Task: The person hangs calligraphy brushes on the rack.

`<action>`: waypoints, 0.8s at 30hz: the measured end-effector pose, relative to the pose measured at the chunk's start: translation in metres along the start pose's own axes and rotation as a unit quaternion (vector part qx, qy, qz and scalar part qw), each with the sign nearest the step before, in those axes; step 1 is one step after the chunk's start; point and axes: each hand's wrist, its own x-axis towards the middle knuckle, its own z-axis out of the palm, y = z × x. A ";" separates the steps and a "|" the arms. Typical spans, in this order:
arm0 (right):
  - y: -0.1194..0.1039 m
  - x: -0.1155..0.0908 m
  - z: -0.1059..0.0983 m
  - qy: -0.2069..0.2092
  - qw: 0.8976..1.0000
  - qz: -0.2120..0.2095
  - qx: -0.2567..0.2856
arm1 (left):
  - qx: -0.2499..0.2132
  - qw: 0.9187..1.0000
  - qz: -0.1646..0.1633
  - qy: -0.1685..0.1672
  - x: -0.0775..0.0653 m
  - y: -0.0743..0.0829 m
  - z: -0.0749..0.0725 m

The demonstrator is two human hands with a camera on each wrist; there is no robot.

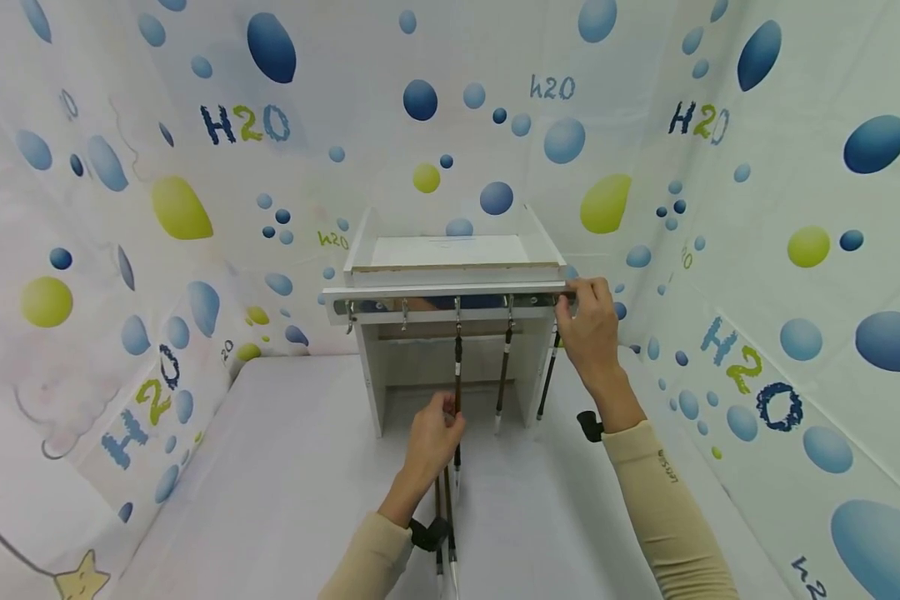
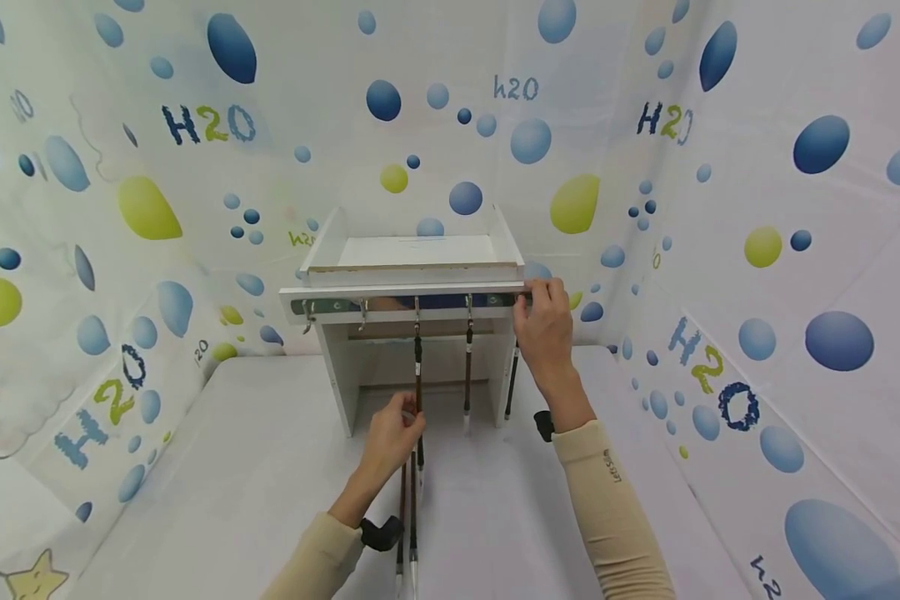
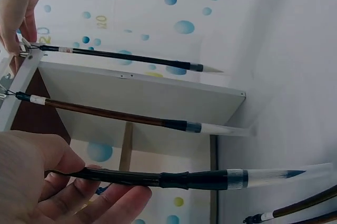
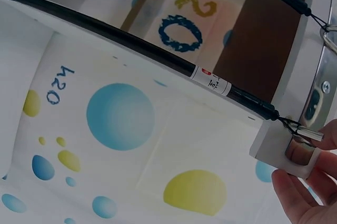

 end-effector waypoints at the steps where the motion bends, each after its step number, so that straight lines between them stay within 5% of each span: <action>1: 0.000 0.000 0.000 0.000 1.000 0.000 0.000 | -0.001 1.000 -0.003 -0.002 0.002 -0.001 0.001; 24: 0.000 0.000 0.001 0.003 1.000 -0.001 -0.003 | -0.001 0.999 -0.030 -0.014 0.036 -0.016 0.015</action>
